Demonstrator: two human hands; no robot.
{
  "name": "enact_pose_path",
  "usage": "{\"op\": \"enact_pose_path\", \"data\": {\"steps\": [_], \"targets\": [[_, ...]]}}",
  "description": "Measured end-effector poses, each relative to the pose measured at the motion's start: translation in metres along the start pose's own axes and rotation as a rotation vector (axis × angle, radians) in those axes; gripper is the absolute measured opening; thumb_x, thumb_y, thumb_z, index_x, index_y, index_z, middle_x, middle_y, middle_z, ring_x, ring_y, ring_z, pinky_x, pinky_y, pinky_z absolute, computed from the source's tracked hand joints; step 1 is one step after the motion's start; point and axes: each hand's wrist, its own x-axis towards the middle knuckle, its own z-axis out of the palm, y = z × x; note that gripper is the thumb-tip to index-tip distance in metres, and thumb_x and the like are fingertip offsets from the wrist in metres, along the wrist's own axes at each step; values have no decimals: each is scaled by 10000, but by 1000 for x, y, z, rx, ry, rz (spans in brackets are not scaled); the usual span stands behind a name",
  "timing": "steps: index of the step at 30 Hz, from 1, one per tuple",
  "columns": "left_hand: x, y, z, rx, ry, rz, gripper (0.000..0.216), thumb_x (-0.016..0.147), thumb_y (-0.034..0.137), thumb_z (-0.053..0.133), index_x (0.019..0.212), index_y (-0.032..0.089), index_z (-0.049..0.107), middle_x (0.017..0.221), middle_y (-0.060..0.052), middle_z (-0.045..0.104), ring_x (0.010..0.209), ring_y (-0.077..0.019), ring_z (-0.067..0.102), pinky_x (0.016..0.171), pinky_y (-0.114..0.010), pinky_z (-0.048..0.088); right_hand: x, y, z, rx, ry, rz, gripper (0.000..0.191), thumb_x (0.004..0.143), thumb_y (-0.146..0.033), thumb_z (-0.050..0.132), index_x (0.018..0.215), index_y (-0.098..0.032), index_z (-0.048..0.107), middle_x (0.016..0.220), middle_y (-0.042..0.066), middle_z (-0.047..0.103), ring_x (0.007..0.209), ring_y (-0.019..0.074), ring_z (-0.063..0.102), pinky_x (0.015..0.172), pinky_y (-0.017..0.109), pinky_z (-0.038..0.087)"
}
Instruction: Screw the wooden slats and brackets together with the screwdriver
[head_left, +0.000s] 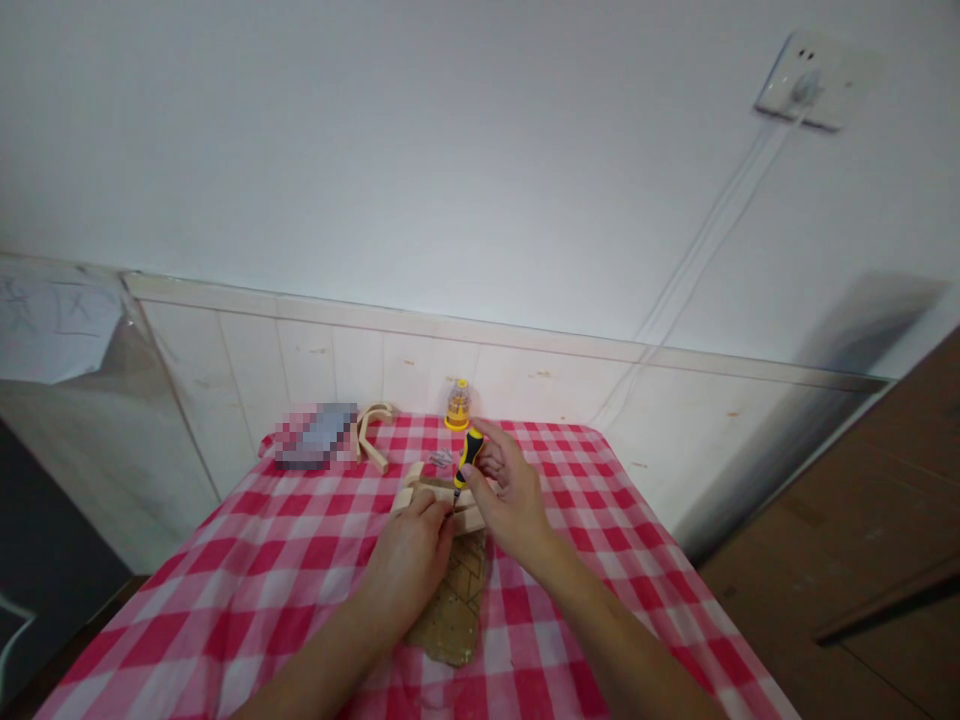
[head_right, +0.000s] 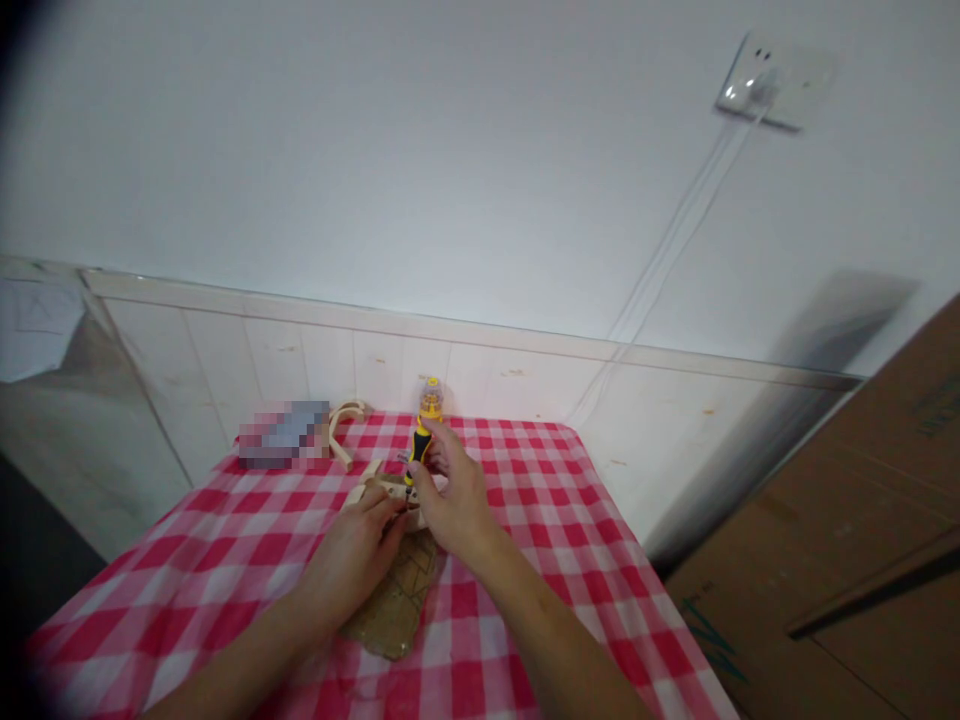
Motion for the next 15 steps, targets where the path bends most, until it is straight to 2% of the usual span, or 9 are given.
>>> {"op": "enact_pose_path", "data": {"steps": [4,15], "targets": [[1,-2,0,-24,-1,-14,245,985,182,449,963,183,693,1040,-88,687,1009,-226,669,919,-357,498,-2,7,0,-29,14,-14,465,901,-220,614,1354,-288,532,1051,37,738,913,191,729,858,365,606],[2,-1,-1,-70,-23,-23,232,978,159,475,1021,164,702,1071,-93,706,1003,-231,666,934,-369,479,-5,11,-4,-90,1,-65,464,889,-189,633,1336,-286,559,1034,32,756,919,190,734,874,375,613]]}}
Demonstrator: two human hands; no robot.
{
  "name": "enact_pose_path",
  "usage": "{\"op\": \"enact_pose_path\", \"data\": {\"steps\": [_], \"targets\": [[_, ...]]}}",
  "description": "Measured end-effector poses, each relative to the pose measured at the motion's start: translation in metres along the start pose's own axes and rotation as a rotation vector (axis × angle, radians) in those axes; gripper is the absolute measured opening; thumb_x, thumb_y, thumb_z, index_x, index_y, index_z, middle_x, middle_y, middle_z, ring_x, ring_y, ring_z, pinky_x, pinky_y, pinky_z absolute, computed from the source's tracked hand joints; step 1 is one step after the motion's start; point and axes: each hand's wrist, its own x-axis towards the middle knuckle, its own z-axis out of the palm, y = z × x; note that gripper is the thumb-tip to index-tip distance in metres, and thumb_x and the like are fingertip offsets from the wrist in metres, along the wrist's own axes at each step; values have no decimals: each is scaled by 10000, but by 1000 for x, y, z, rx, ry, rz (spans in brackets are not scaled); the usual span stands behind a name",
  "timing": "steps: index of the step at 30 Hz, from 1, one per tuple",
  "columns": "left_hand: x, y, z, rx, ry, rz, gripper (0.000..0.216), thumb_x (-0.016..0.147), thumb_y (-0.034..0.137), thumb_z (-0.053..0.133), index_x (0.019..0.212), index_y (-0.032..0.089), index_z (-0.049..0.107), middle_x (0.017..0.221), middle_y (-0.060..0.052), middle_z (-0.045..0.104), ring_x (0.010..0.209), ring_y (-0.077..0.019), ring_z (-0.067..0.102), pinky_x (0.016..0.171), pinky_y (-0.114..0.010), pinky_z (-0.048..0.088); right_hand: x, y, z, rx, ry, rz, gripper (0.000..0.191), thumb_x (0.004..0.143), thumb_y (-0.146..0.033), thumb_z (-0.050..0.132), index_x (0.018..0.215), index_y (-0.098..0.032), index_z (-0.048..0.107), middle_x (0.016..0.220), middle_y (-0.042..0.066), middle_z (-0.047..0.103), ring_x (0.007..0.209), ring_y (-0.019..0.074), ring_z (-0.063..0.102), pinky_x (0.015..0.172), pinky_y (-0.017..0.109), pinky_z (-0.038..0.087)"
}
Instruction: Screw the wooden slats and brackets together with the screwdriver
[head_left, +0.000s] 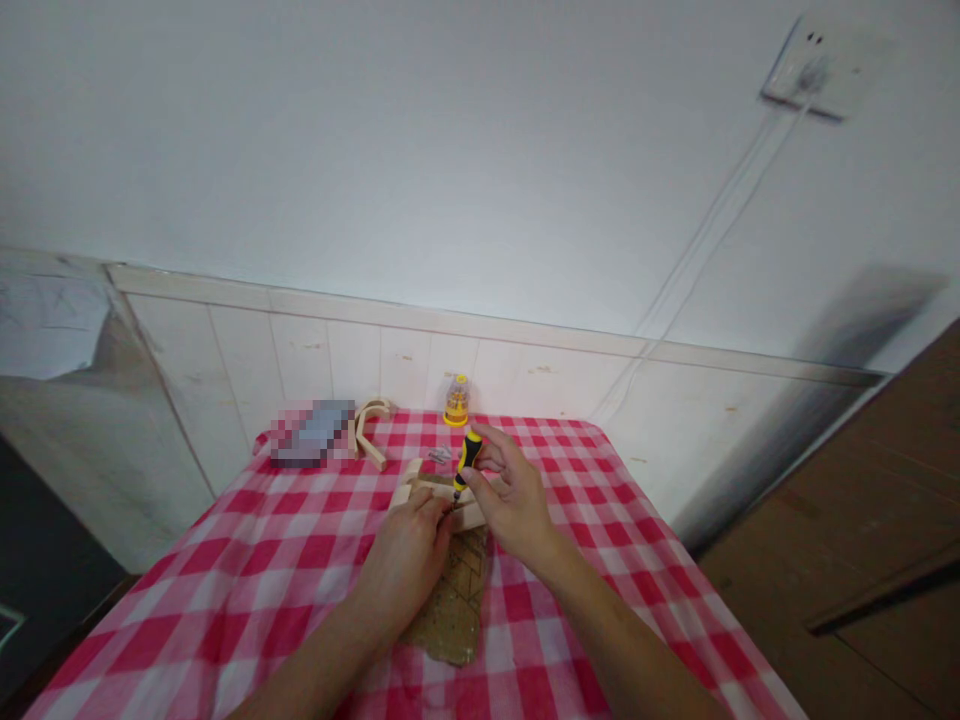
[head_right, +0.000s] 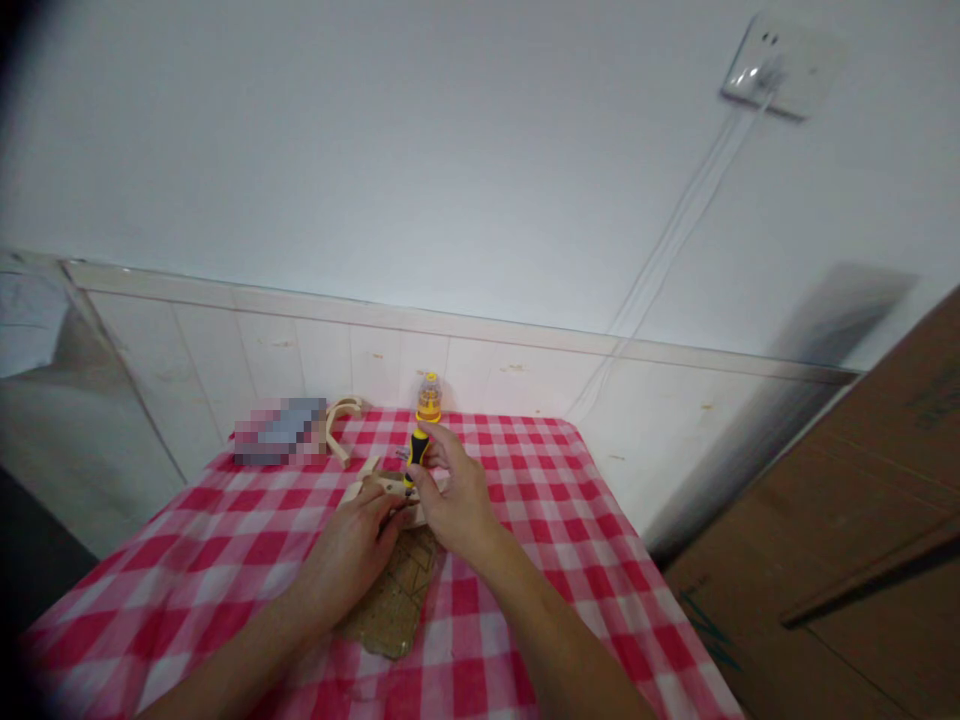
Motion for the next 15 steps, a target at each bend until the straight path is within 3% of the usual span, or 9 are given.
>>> {"op": "enact_pose_path", "data": {"steps": [15], "targets": [[0,5,-4,72,-37,-22,220,984,155,470,984,173,689,1083,-87,712,982,-224,672,913,-350,463,-1,-4,-2,25,-53,-12,452,889,-148,622,1314,-290,563,1105,47,727,924,185,723,877,376,601]]}}
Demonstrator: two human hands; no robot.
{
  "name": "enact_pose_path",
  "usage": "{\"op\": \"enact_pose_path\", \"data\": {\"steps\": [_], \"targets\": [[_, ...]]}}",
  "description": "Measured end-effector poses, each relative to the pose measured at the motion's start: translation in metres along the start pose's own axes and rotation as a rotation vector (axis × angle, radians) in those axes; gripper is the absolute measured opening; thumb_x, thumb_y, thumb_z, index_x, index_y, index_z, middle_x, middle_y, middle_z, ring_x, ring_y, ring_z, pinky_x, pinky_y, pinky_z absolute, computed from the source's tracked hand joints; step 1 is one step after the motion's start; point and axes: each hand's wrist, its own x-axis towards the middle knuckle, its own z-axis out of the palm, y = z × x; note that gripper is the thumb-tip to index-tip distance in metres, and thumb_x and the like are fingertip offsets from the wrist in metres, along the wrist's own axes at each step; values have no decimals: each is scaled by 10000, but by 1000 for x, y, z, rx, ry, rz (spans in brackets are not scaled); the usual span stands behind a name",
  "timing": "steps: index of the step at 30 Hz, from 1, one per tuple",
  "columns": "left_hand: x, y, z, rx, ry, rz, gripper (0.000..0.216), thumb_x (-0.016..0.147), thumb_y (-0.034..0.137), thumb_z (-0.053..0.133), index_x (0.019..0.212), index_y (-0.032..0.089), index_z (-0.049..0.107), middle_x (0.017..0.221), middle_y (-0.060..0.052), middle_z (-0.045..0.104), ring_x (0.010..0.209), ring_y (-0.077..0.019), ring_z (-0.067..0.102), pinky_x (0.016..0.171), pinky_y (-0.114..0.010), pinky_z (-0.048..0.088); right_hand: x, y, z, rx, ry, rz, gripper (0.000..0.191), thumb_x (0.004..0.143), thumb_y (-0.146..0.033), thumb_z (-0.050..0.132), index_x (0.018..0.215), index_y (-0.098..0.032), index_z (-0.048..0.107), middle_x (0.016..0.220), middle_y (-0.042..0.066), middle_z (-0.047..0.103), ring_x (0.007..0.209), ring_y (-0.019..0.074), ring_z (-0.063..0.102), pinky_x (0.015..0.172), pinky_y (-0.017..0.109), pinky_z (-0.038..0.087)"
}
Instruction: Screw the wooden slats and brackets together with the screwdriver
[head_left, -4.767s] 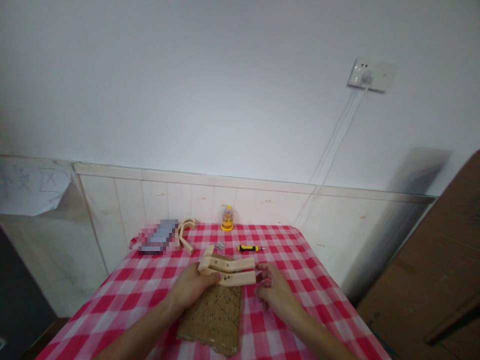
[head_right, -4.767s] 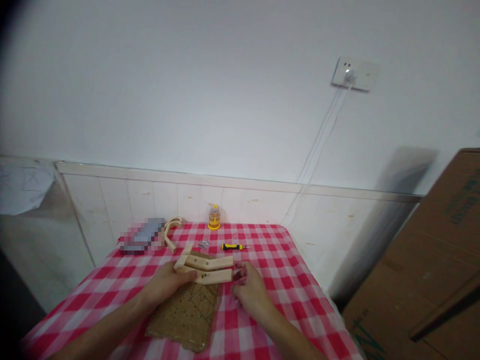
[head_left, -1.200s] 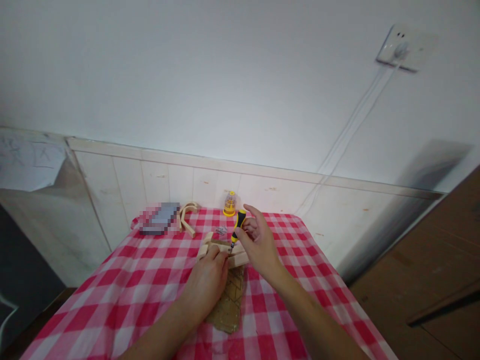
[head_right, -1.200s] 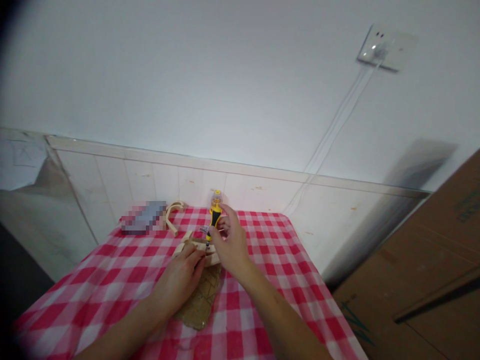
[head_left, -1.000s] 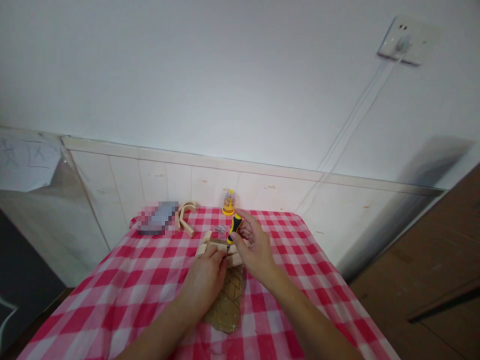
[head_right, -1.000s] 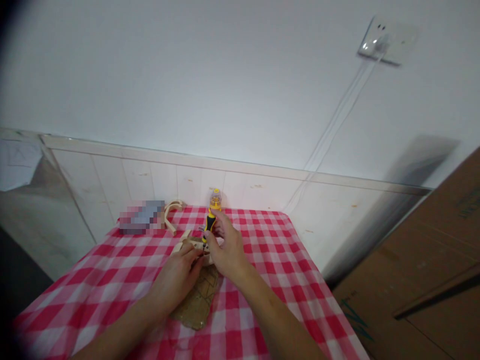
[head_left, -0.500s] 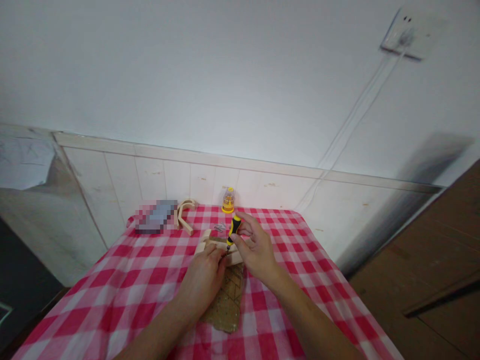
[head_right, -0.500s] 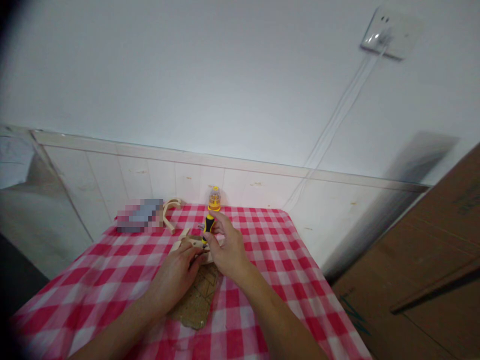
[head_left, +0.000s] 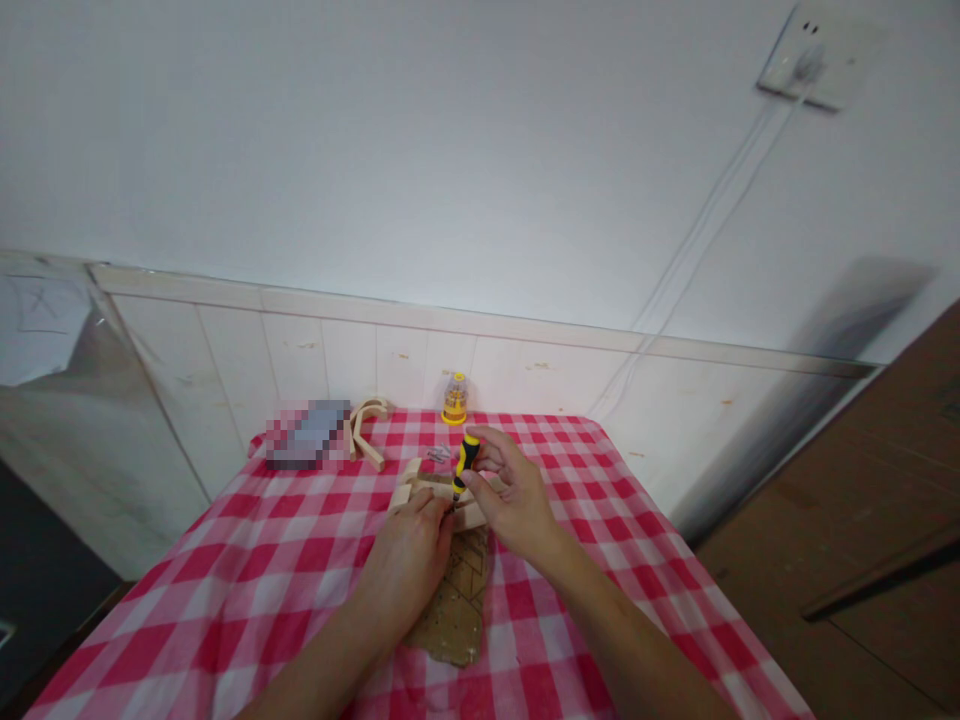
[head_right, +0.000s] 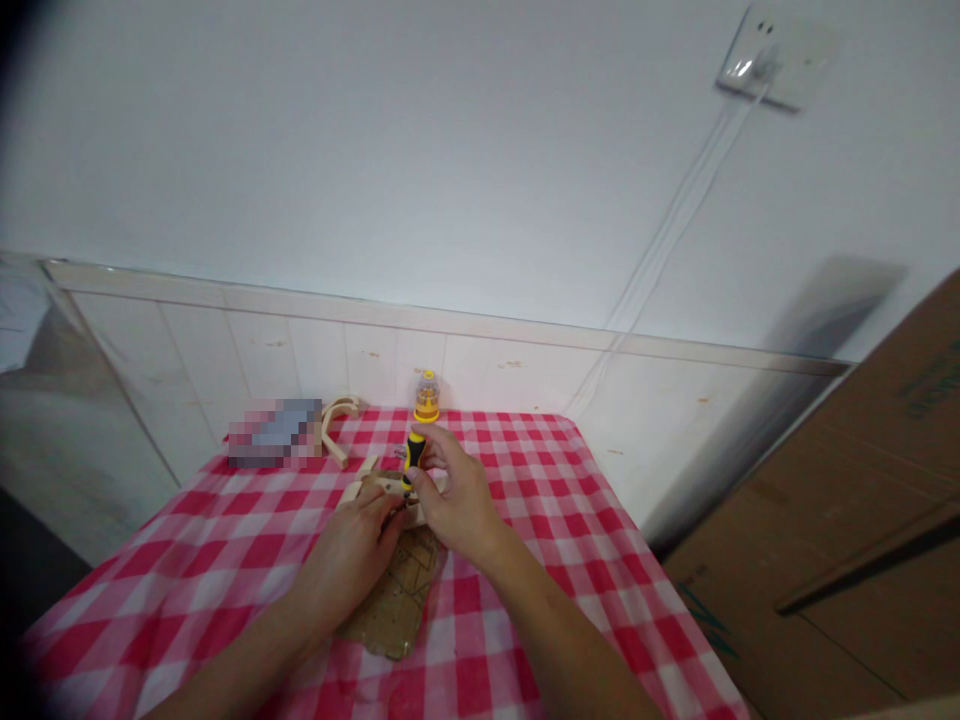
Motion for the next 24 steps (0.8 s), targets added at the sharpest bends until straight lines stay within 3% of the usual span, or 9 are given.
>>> {"op": "enact_pose_path", "data": {"steps": [10,24], "targets": [[-1,6,-5,75,-63,-64,274,1004,201,431,1004,187,704,1049,-71,755,971,-251,690,835,-363,472,0,1,-1,111,-13,32,308,939,-214,595,1241,-271,580,1108,62,709,985,192,719,873,357,590],[-2,5,-8,78,-83,-57,285,1001,205,431,1015,194,715,1082,-71,762,980,-235,695,852,-341,471,1,3,3,46,39,-10,323,923,-196,614,1234,-277,577,1050,43,699,893,168,704,848,349,588]]}}
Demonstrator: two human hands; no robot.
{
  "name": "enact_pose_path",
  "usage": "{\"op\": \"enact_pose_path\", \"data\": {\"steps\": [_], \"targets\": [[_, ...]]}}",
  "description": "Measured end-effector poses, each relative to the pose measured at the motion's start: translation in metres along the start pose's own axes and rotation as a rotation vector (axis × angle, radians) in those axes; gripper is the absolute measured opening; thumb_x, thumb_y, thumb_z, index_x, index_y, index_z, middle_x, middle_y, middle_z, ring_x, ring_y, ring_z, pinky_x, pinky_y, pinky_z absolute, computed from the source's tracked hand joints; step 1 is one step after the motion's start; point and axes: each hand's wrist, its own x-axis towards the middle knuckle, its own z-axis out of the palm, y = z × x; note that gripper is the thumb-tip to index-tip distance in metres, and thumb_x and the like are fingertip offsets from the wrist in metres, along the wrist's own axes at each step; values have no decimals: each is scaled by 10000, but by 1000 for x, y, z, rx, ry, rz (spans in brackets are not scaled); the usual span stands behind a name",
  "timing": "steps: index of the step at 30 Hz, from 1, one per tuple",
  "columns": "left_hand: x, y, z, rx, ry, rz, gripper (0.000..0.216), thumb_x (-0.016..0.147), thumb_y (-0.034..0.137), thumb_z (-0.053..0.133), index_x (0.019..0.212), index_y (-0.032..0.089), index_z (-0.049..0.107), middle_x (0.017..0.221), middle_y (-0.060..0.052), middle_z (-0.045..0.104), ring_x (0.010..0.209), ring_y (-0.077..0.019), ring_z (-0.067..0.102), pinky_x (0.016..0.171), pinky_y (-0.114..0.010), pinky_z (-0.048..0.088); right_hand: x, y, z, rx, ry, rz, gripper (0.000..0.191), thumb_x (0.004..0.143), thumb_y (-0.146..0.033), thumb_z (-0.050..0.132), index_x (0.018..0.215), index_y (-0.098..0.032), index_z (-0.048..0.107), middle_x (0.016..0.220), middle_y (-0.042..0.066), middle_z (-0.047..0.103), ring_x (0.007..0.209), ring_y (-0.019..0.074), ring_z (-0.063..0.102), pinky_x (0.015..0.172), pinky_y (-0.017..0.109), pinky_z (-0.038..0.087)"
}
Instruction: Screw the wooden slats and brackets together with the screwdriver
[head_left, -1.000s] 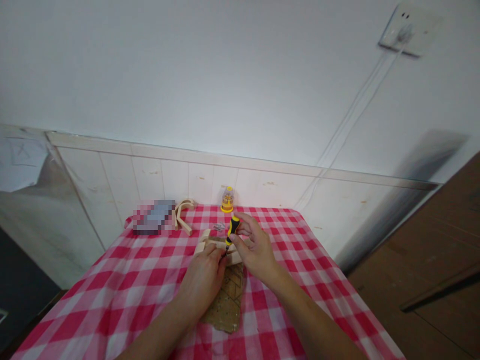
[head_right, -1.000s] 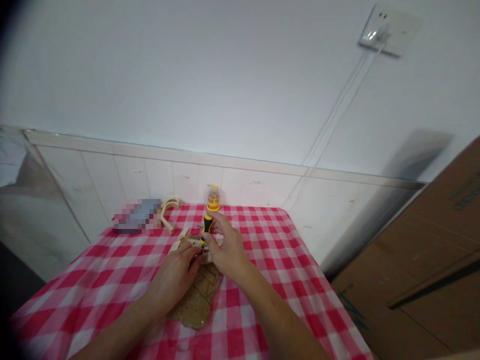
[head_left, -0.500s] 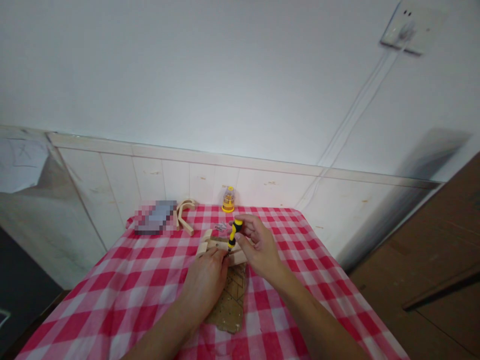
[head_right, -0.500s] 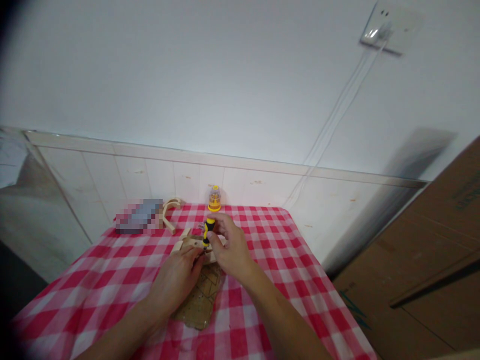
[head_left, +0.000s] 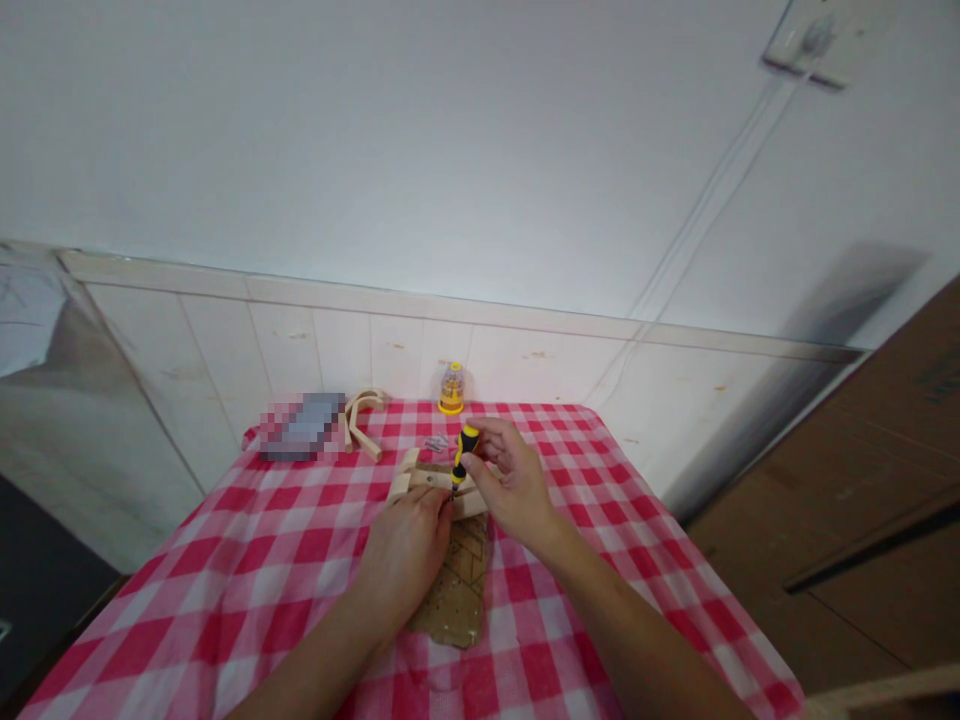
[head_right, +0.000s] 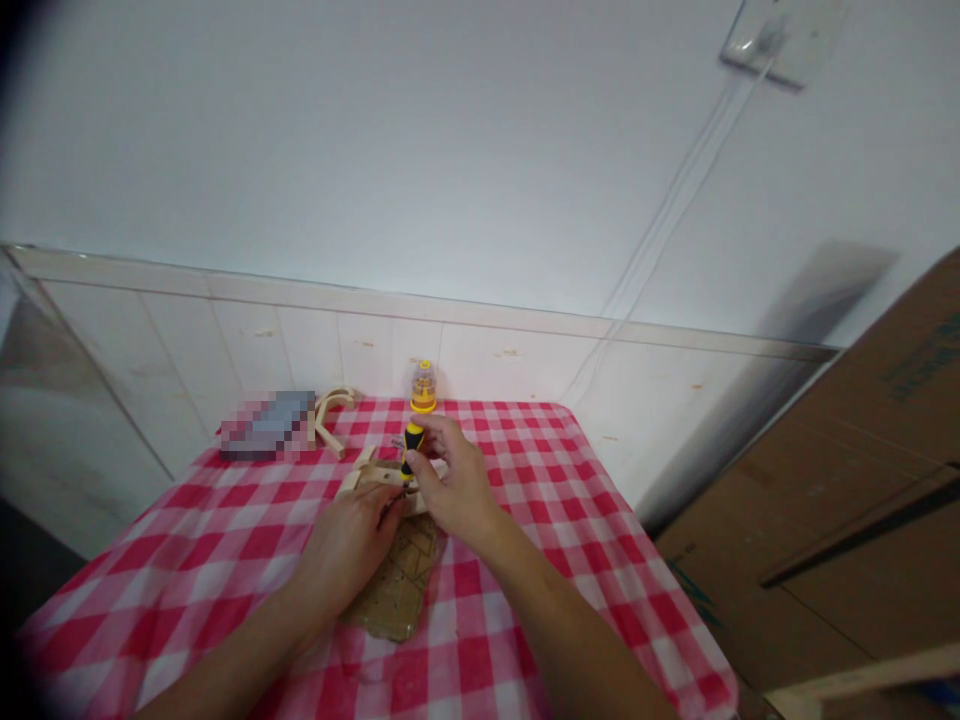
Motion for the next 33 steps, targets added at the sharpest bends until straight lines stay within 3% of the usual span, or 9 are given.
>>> {"op": "enact_pose_path", "data": {"steps": [17,22,33], "targets": [[0,-1,2,-17,23,10,303,1004,195,414,989,186,717,1059,-72,765,968,-230,695,831,-334,474,2,-5,3,20,64,51,327,836,-186,707,1132,-266,594,982,20,713,844,167,697,779,308,580],[1,1,0,-16,12,13,315,1008,202,404,978,182,716,1035,-76,765,958,-241,696,825,-348,476,3,-2,2,14,44,81,399,848,-210,715,1232,-284,633,1000,26,712,856,176,696,798,323,582],[1,-1,1,-38,13,-6,302,1001,199,419,981,187,720,1049,-71,765,963,-223,696,832,-328,469,3,-2,0,9,73,84,331,821,-255,776,1142,-267,693,944,30,730,798,183,695,760,339,602]]}}
